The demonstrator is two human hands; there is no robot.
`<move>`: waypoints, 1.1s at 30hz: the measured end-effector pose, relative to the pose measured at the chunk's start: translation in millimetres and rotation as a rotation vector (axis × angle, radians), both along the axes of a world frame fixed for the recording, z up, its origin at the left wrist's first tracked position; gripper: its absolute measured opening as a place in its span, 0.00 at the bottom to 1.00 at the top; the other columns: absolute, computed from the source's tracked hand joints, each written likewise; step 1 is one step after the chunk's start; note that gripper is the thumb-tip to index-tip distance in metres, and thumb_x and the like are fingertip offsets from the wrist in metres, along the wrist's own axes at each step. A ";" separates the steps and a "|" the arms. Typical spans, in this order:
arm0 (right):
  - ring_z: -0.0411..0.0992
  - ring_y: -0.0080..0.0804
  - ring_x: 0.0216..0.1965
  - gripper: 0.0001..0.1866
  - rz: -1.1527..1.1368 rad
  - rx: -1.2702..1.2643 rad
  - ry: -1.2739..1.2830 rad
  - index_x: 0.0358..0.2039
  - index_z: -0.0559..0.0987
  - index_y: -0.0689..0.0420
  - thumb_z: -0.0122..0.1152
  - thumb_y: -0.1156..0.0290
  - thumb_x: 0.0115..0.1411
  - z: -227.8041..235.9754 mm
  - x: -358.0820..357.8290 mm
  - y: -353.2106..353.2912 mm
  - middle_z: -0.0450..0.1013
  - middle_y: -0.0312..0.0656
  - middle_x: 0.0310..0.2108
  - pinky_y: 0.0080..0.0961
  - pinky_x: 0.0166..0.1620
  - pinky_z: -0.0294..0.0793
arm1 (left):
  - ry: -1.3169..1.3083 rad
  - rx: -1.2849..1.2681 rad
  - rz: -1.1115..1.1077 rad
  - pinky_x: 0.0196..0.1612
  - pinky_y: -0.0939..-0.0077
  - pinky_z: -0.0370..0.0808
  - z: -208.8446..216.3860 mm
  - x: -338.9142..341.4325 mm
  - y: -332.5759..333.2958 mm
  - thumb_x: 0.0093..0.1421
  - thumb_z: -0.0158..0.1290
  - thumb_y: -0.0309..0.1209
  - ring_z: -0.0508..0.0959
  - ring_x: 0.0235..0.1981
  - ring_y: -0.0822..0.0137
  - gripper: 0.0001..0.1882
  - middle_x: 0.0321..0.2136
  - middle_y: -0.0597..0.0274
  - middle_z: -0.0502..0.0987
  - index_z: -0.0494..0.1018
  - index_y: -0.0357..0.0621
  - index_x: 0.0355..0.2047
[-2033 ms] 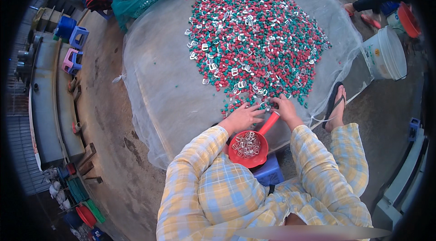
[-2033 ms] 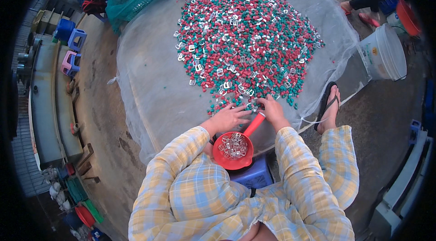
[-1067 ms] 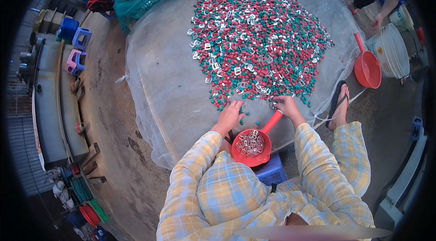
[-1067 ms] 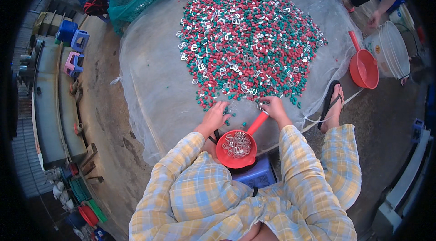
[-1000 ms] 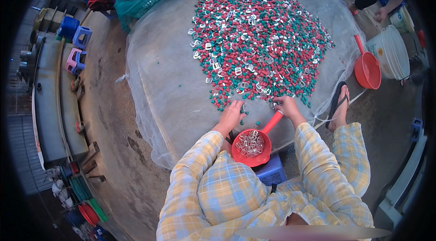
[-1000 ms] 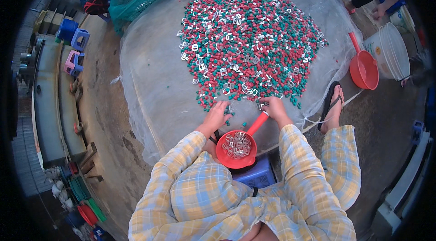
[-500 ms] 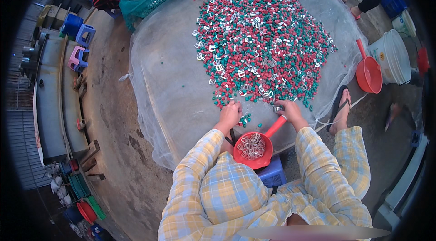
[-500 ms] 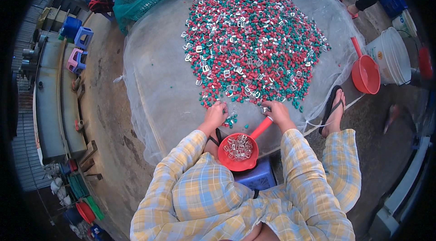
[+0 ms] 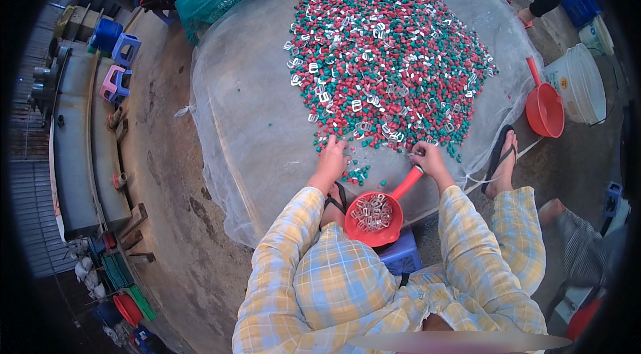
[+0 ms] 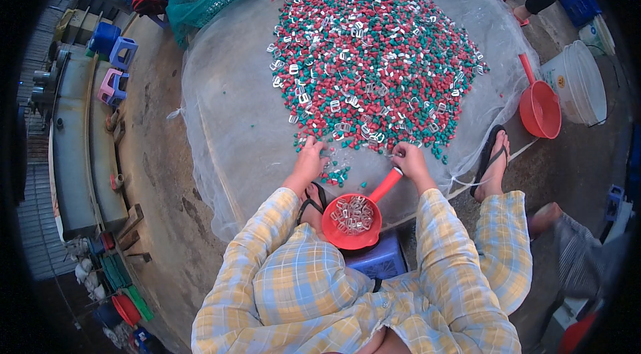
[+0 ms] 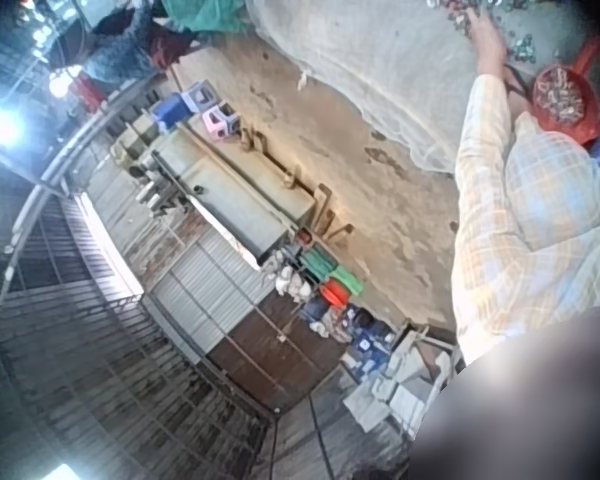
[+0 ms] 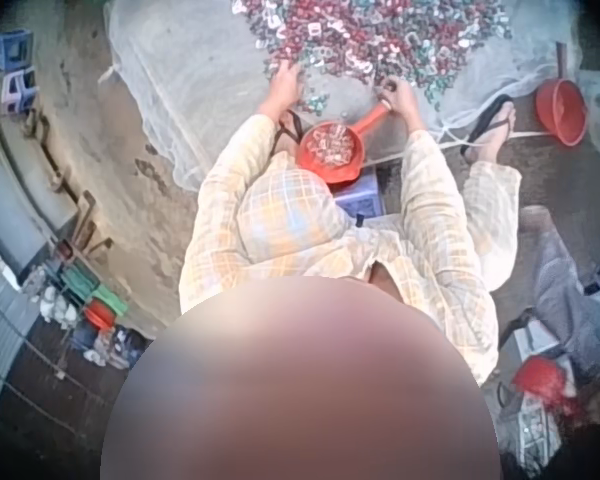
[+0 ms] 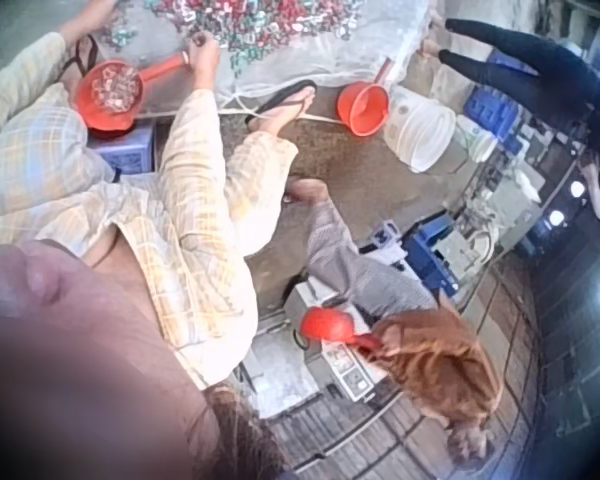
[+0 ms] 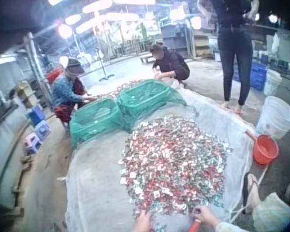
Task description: The person sits on a low stool and sorts small red, green, and white plastic bottle caps from a large pile on a plastic sheet. They pick up caps by hand and place them into a red scoop held between their legs. Other workers are visible nearby performing similar sorting tasks.
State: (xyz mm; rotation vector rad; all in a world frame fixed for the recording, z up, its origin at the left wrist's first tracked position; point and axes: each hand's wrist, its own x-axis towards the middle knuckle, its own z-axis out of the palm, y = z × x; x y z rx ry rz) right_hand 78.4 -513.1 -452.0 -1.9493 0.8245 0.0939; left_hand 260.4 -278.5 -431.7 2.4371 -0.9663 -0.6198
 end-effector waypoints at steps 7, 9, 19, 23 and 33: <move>0.65 0.17 0.20 0.08 -0.563 0.910 -0.149 0.31 0.75 0.54 0.64 0.73 0.50 21.7 15.0 -17.6 0.71 0.29 0.22 0.16 0.23 0.65 | -0.063 0.035 -0.185 0.43 0.61 0.71 -1.1 2.8 8.9 0.43 0.58 0.23 0.71 0.44 0.52 0.09 0.37 0.53 0.67 0.72 0.39 0.27; 0.65 0.18 0.20 0.07 -0.620 1.099 -0.269 0.31 0.74 0.53 0.62 0.72 0.52 25.6 14.8 -19.3 0.71 0.30 0.23 0.18 0.25 0.67 | -0.077 -0.025 -0.221 0.46 0.61 0.69 7.0 9.1 -1.7 0.44 0.56 0.23 0.69 0.47 0.53 0.07 0.38 0.54 0.67 0.73 0.39 0.26; 0.75 0.41 0.36 0.08 -0.730 1.064 -0.500 0.28 0.67 0.58 0.47 0.84 0.47 46.7 31.0 -22.1 0.72 0.48 0.32 0.33 0.37 0.80 | -0.119 -0.063 -0.684 0.50 0.59 0.66 11.5 12.5 -43.0 0.45 0.53 0.25 0.66 0.54 0.57 0.03 0.50 0.64 0.70 0.73 0.42 0.23; 0.74 0.35 0.30 0.18 -0.673 0.838 -0.425 0.38 0.69 0.58 0.42 0.87 0.45 57.9 43.8 -15.7 0.72 0.47 0.33 0.27 0.30 0.78 | 0.238 -0.220 -0.320 0.41 0.67 0.75 10.1 14.5 -26.0 0.43 0.56 0.21 0.76 0.42 0.59 0.06 0.41 0.56 0.75 0.69 0.39 0.22; 0.75 0.40 0.35 0.14 0.122 -0.236 0.069 0.38 0.79 0.51 0.62 0.68 0.47 50.5 68.6 43.8 0.75 0.46 0.33 0.33 0.39 0.73 | 0.091 -0.231 -0.241 0.35 0.63 0.70 0.7 6.1 11.8 0.45 0.52 0.20 0.72 0.33 0.52 0.07 0.25 0.54 0.71 0.66 0.41 0.24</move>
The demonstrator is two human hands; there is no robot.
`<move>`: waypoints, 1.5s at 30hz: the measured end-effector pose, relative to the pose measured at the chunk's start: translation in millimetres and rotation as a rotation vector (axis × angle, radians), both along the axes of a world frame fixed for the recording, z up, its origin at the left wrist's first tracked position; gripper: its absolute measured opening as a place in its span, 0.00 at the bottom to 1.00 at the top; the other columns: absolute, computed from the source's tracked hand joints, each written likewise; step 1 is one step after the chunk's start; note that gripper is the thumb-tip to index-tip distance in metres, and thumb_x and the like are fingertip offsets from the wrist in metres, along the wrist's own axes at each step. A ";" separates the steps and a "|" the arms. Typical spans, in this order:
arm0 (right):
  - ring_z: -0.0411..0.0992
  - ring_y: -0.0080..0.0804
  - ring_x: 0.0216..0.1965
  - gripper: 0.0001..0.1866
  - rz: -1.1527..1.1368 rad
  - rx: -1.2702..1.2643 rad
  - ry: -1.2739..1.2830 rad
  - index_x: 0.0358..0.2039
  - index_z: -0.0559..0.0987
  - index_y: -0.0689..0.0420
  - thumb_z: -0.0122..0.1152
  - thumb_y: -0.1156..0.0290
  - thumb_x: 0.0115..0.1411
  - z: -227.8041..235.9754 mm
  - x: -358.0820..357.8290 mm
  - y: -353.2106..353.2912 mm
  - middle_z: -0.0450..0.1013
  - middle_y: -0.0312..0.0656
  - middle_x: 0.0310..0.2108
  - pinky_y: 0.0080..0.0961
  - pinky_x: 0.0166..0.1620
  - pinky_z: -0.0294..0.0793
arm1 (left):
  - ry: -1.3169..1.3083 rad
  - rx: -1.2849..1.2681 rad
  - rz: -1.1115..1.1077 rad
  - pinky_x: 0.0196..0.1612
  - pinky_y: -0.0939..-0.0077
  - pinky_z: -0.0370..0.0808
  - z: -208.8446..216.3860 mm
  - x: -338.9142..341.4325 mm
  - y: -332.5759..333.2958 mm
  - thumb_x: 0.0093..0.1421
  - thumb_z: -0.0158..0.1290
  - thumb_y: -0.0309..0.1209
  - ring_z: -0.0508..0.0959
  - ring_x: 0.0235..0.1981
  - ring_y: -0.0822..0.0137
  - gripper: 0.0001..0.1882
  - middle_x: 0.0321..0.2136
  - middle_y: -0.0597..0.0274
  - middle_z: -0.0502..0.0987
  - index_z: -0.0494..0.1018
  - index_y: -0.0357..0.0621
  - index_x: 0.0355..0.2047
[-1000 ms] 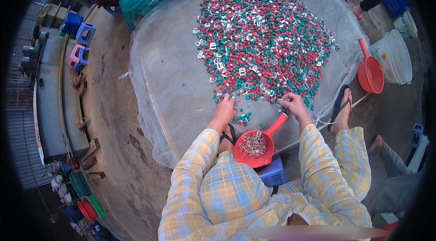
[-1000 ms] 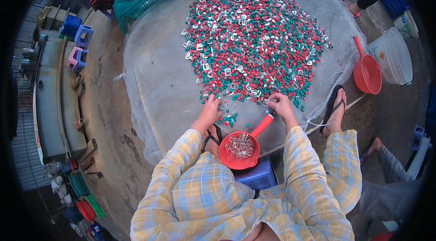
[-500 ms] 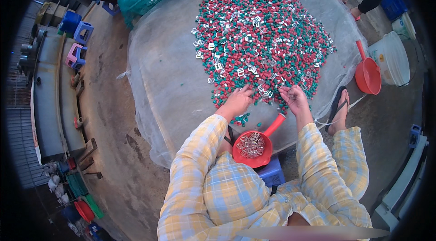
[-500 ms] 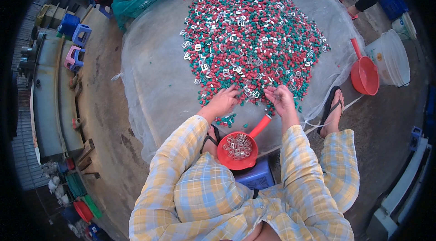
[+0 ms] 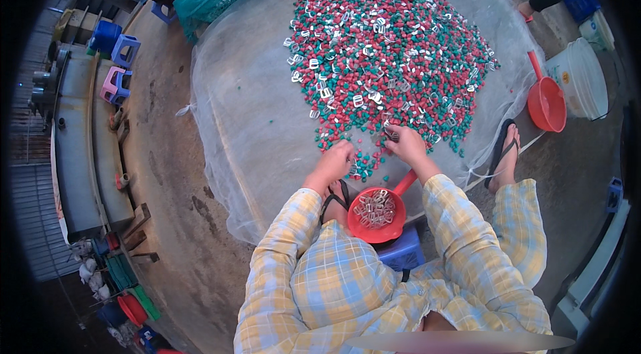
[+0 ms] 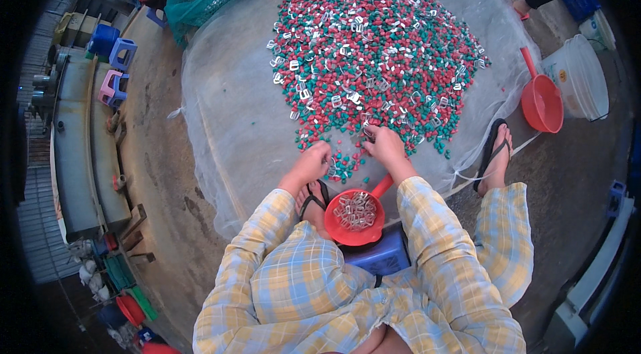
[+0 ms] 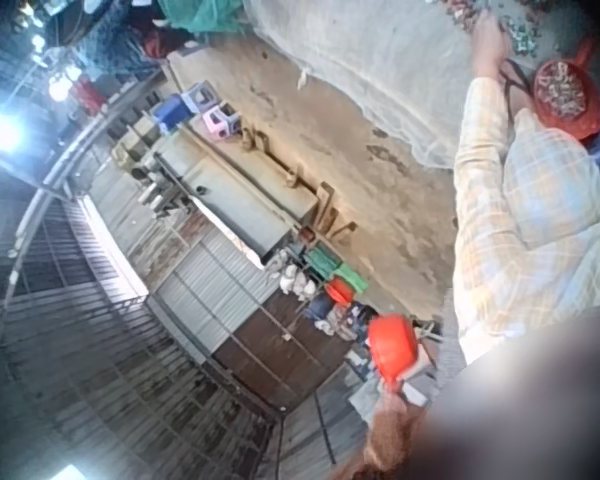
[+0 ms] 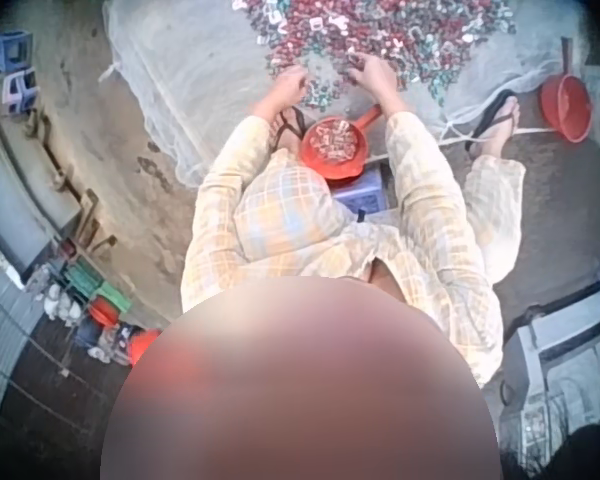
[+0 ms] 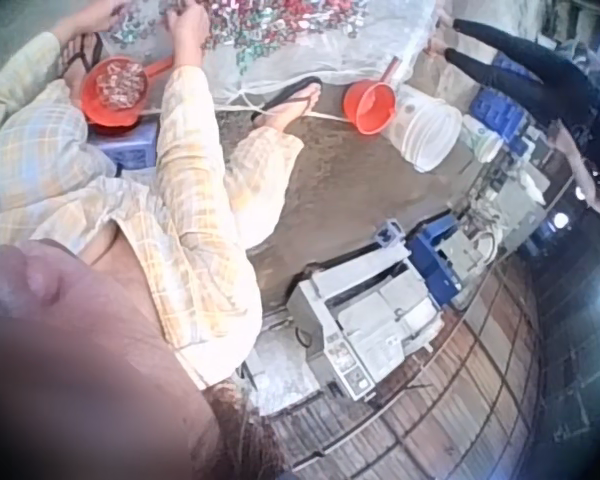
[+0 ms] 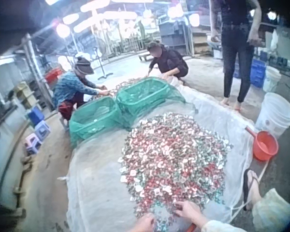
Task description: The person sits on a low stool and sorts small red, green, and white plastic bottle caps from a large pile on a plastic sheet. They pick up caps by hand and place them into a red scoop held between their legs. Other workers are visible nearby performing similar sorting tasks.
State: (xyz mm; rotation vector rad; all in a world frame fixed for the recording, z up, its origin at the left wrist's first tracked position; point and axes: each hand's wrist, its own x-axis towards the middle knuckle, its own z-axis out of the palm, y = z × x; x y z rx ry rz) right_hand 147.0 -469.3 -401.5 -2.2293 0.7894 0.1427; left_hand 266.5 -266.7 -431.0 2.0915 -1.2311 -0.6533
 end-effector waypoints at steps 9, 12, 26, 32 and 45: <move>0.74 0.43 0.35 0.08 0.092 -0.192 0.133 0.31 0.79 0.53 0.59 0.72 0.48 -24.4 -11.8 14.4 0.75 0.44 0.34 0.38 0.37 0.73 | 0.415 0.014 0.288 0.27 0.71 0.74 -10.1 -4.8 19.8 0.48 0.57 0.20 0.76 0.26 0.67 0.10 0.22 0.64 0.73 0.65 0.42 0.22; 0.74 0.37 0.31 0.07 0.002 -0.050 0.026 0.28 0.79 0.55 0.63 0.68 0.48 -33.7 -16.4 8.0 0.75 0.43 0.28 0.33 0.33 0.72 | 0.898 -0.116 0.467 0.24 0.77 0.75 -7.8 -1.4 24.0 0.48 0.59 0.19 0.76 0.23 0.74 0.12 0.22 0.67 0.73 0.65 0.43 0.23; 0.73 0.29 0.24 0.16 0.875 0.507 0.378 0.28 0.80 0.59 0.69 0.60 0.43 16.6 -12.9 30.3 0.75 0.39 0.20 0.28 0.29 0.71 | 0.610 0.212 -0.141 0.32 0.74 0.73 47.0 -49.6 19.0 0.42 0.64 0.26 0.78 0.32 0.71 0.15 0.24 0.65 0.75 0.70 0.39 0.28; 0.75 0.37 0.37 0.25 1.131 0.435 0.552 0.41 0.79 0.55 0.67 0.56 0.43 33.0 -26.4 68.3 0.76 0.46 0.36 0.33 0.38 0.74 | 0.598 0.452 -0.232 0.36 0.70 0.74 78.1 -42.6 12.1 0.43 0.62 0.31 0.78 0.35 0.59 0.17 0.33 0.53 0.79 0.76 0.42 0.35; 0.72 0.46 0.39 0.19 -0.017 -0.088 0.081 0.39 0.76 0.54 0.67 0.66 0.44 -4.2 -12.8 -15.5 0.72 0.48 0.37 0.38 0.42 0.72 | -0.249 0.273 0.086 0.39 0.61 0.73 5.1 -30.8 11.3 0.41 0.62 0.27 0.75 0.37 0.55 0.15 0.36 0.55 0.70 0.74 0.44 0.32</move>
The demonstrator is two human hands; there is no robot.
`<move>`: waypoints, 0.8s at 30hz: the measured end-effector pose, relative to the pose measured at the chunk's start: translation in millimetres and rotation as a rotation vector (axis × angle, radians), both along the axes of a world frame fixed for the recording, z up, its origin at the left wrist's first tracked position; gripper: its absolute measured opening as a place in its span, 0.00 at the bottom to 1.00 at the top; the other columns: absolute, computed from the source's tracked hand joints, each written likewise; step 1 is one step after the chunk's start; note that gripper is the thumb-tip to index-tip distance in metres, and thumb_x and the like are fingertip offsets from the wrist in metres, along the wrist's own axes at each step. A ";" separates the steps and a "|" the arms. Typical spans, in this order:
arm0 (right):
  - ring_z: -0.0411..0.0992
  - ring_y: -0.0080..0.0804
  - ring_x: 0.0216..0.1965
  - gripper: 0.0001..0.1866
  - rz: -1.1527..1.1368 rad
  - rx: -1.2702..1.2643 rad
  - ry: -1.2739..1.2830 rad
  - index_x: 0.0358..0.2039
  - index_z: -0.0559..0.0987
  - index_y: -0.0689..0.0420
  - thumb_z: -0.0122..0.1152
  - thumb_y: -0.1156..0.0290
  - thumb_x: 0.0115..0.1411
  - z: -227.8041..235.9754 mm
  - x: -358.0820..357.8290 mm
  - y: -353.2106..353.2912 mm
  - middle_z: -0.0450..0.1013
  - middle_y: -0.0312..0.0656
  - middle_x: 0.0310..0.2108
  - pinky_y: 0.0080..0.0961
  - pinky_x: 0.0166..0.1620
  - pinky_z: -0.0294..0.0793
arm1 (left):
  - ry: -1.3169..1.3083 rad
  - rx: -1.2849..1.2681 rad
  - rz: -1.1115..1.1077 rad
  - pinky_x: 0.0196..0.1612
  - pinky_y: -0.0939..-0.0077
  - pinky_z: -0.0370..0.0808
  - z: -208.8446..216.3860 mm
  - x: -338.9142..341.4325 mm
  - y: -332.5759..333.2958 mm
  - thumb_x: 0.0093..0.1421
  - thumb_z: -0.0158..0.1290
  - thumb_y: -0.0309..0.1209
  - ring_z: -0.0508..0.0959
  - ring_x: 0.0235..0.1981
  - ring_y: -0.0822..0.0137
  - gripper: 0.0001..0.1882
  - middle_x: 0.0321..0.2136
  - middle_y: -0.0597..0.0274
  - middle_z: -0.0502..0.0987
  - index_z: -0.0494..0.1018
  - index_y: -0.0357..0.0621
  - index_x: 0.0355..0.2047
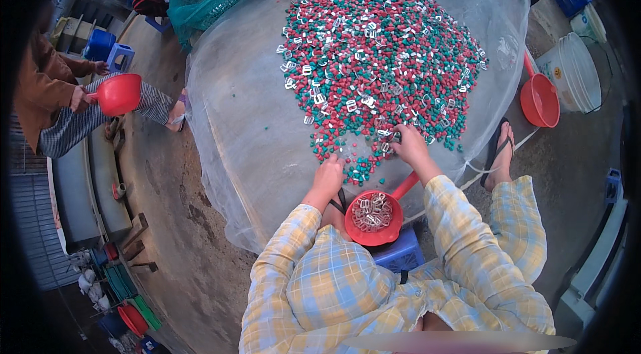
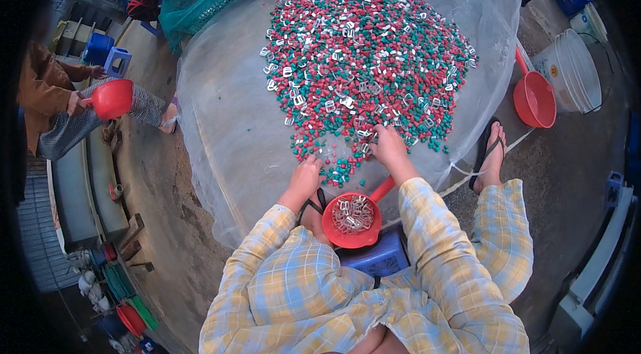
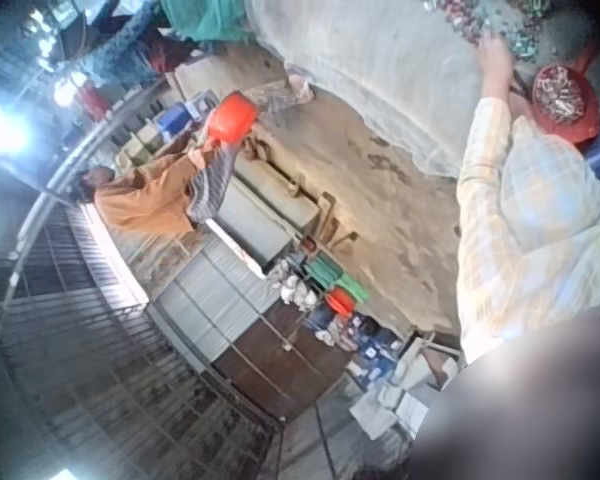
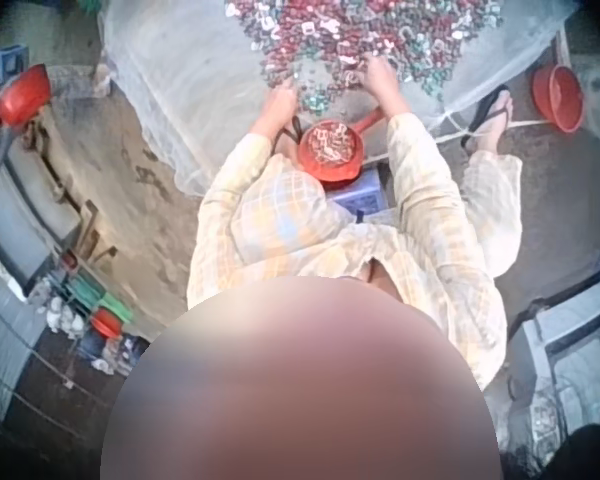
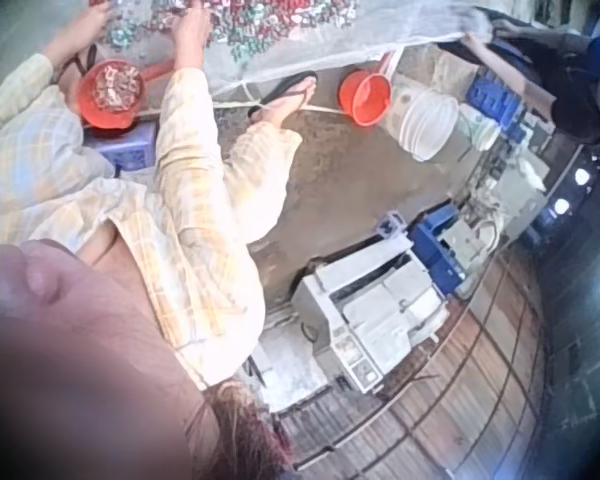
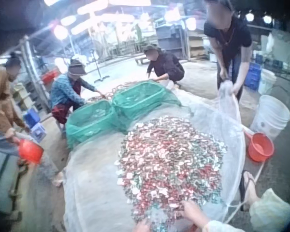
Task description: The person sits on a low stool and sorts small red, green, and white plastic bottle caps from a large pile on a plastic sheet. They pick up caps by hand and place them into a red scoop held between their legs. Other workers are visible nearby performing similar sorting tasks.
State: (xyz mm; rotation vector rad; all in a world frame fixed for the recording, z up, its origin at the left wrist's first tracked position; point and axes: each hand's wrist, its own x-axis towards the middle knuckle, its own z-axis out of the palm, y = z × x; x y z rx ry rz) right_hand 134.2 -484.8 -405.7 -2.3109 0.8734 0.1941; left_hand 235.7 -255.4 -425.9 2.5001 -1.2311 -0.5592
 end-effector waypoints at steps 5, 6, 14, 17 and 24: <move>0.71 0.44 0.42 0.18 0.005 0.001 0.033 0.35 0.76 0.53 0.69 0.68 0.42 -29.2 -3.3 4.6 0.70 0.45 0.38 0.37 0.43 0.70 | 0.239 -0.004 0.143 0.34 0.61 0.72 13.7 9.2 -3.6 0.41 0.63 0.25 0.75 0.35 0.52 0.13 0.34 0.52 0.72 0.70 0.40 0.26; 0.71 0.45 0.40 0.16 0.046 0.060 0.044 0.33 0.76 0.54 0.68 0.69 0.42 -29.0 -1.6 8.3 0.72 0.45 0.36 0.38 0.42 0.71 | 0.276 -0.040 0.164 0.33 0.61 0.71 4.9 15.3 1.6 0.41 0.63 0.25 0.75 0.34 0.52 0.14 0.32 0.52 0.72 0.69 0.40 0.26; 0.74 0.31 0.29 0.08 -0.193 0.396 -0.057 0.21 0.74 0.60 0.62 0.71 0.41 -34.1 -9.8 0.5 0.74 0.41 0.22 0.30 0.34 0.73 | 0.200 -0.089 0.005 0.36 0.65 0.71 13.2 47.8 -44.0 0.43 0.59 0.27 0.74 0.38 0.55 0.08 0.36 0.56 0.73 0.70 0.42 0.23; 0.73 0.32 0.24 0.09 -0.431 0.347 -0.137 0.16 0.68 0.60 0.60 0.73 0.40 -58.1 -12.0 -17.3 0.70 0.42 0.16 0.31 0.31 0.72 | -0.119 -0.208 -0.375 0.43 0.64 0.70 23.2 43.0 -84.4 0.44 0.58 0.26 0.70 0.48 0.59 0.08 0.45 0.58 0.71 0.73 0.44 0.26; 0.72 0.40 0.26 0.04 -0.455 0.311 -0.073 0.19 0.69 0.59 0.55 0.75 0.42 -61.7 -13.6 -17.4 0.70 0.45 0.19 0.34 0.33 0.71 | -0.006 -0.049 -0.617 0.47 0.57 0.69 -0.3 29.9 -100.8 0.46 0.54 0.25 0.70 0.50 0.59 0.07 0.47 0.61 0.71 0.73 0.44 0.28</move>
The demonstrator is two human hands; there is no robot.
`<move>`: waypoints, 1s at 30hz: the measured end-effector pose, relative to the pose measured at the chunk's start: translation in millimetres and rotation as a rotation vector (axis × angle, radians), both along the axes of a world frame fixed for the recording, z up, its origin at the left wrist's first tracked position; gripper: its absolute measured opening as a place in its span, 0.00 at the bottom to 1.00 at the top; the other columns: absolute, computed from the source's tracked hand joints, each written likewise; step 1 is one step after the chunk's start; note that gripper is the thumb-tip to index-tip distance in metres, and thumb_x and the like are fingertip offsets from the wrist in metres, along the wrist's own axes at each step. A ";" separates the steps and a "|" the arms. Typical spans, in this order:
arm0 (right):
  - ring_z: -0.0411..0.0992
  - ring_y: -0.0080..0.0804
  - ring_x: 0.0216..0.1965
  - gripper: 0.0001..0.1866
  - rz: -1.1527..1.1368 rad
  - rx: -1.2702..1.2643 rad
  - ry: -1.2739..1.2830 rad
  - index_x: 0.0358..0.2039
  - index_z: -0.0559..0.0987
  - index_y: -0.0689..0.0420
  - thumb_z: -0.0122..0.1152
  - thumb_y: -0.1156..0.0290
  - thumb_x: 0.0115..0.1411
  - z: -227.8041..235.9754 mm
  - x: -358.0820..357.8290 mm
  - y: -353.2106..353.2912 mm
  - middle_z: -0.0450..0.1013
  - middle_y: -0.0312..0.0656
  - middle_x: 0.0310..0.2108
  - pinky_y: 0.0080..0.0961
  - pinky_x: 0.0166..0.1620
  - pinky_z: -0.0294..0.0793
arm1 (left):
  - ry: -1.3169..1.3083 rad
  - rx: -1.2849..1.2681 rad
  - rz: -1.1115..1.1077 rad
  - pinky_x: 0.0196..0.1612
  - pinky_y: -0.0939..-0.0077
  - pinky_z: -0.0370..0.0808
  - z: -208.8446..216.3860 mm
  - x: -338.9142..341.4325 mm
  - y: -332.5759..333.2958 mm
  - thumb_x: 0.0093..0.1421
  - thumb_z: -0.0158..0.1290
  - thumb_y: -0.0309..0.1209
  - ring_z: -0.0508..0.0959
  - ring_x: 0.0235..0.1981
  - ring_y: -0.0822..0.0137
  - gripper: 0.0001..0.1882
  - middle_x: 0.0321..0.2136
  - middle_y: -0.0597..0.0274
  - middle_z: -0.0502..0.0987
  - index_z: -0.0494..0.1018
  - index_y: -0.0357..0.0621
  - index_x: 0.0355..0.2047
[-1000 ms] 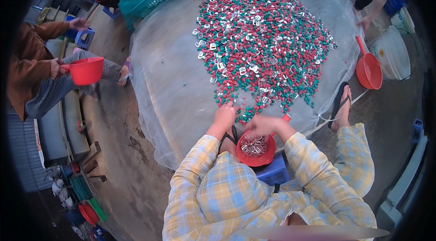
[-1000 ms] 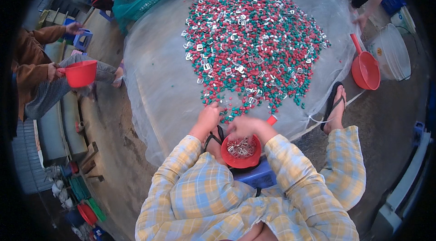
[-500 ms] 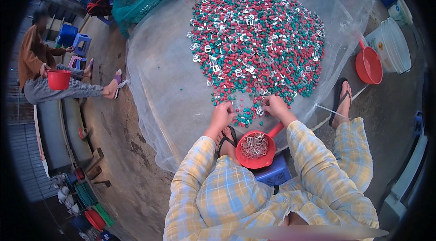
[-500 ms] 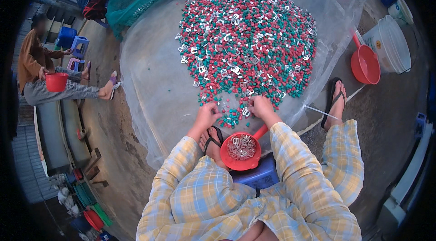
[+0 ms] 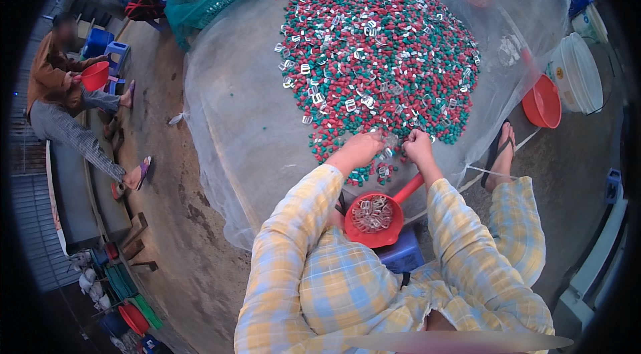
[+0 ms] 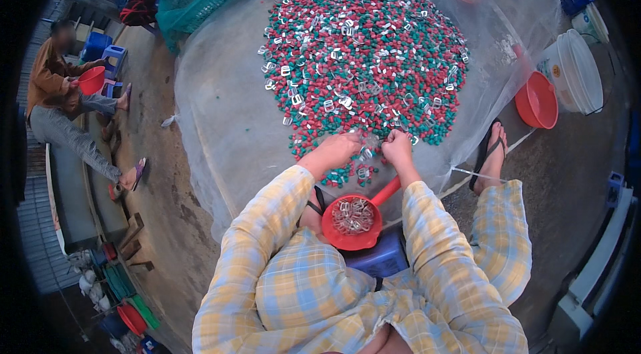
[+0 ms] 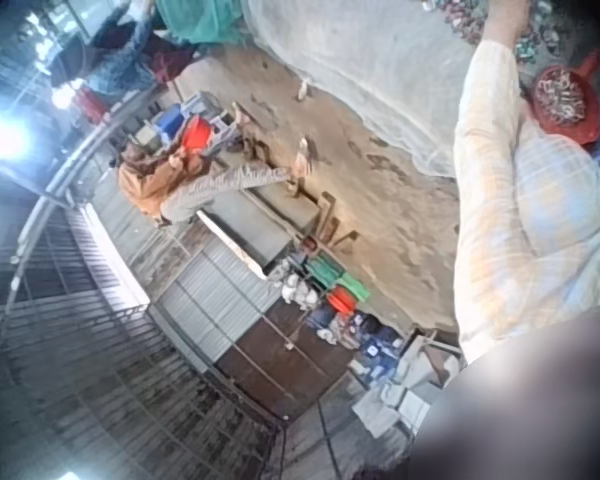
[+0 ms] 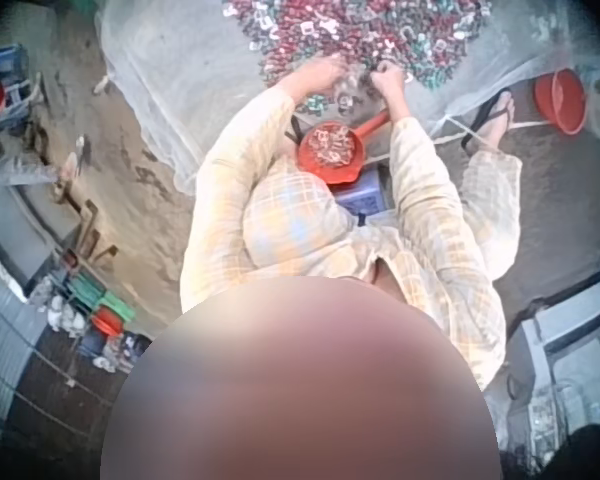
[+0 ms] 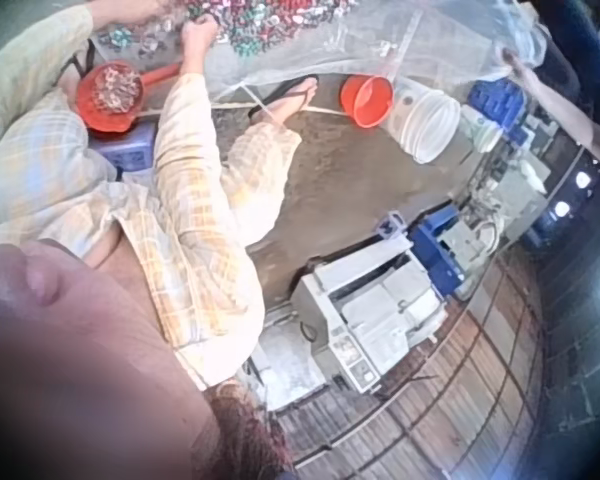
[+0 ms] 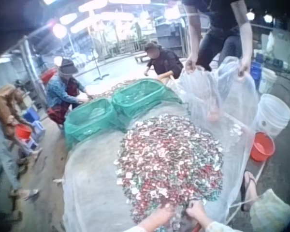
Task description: The person sits on a low stool and sorts small red, green, and white plastic bottle caps from a large pile on a plastic sheet. They pick up caps by hand and place them into a red scoop held between their legs. Other workers are visible nearby performing similar sorting tasks.
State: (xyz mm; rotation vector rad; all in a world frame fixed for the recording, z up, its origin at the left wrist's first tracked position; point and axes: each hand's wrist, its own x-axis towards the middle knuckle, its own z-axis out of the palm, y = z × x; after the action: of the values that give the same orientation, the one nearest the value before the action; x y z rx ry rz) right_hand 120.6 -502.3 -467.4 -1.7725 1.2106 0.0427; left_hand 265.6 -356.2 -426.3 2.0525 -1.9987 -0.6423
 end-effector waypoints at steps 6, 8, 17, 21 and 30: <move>0.74 0.44 0.34 0.10 0.301 -0.094 0.004 0.32 0.76 0.55 0.54 0.74 0.46 23.0 3.6 21.1 0.74 0.47 0.27 0.36 0.40 0.72 | 0.504 -0.117 0.591 0.35 0.68 0.74 6.9 22.3 47.9 0.45 0.53 0.21 0.78 0.30 0.59 0.07 0.26 0.58 0.74 0.66 0.39 0.24; 0.74 0.44 0.35 0.13 0.501 -0.156 0.075 0.36 0.78 0.52 0.56 0.74 0.47 33.8 9.5 36.0 0.74 0.45 0.30 0.35 0.39 0.72 | 0.582 -0.134 0.826 0.34 0.70 0.73 -1.2 30.4 63.7 0.45 0.53 0.21 0.77 0.28 0.60 0.08 0.23 0.58 0.72 0.66 0.40 0.26; 0.74 0.43 0.35 0.14 0.556 -0.303 0.014 0.38 0.77 0.50 0.62 0.65 0.49 30.8 7.8 72.6 0.72 0.45 0.33 0.37 0.38 0.73 | 0.135 0.032 0.557 0.35 0.64 0.74 14.7 -14.3 74.4 0.46 0.57 0.25 0.77 0.33 0.56 0.13 0.30 0.54 0.74 0.71 0.41 0.34; 0.73 0.36 0.26 0.08 0.276 -0.145 -0.127 0.25 0.77 0.57 0.61 0.66 0.50 -1.2 5.4 49.2 0.72 0.42 0.20 0.31 0.31 0.71 | 0.257 0.017 0.604 0.35 0.64 0.74 -11.2 -7.5 85.8 0.46 0.58 0.28 0.77 0.34 0.55 0.14 0.30 0.54 0.75 0.72 0.44 0.36; 0.74 0.30 0.20 0.04 -0.132 0.821 -0.421 0.20 0.67 0.56 0.50 0.77 0.49 35.5 -2.7 3.4 0.70 0.40 0.20 0.20 0.16 0.69 | 1.234 0.041 1.073 0.22 0.80 0.68 -26.5 8.8 75.0 0.52 0.51 0.25 0.72 0.18 0.76 0.04 0.18 0.65 0.74 0.70 0.40 0.29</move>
State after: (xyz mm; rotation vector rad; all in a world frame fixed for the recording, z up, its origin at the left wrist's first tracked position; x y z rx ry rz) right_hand 117.8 -498.9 -431.9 -0.9201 0.8217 0.0732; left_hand 274.4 -281.2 -452.8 1.6240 -0.1657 -1.1789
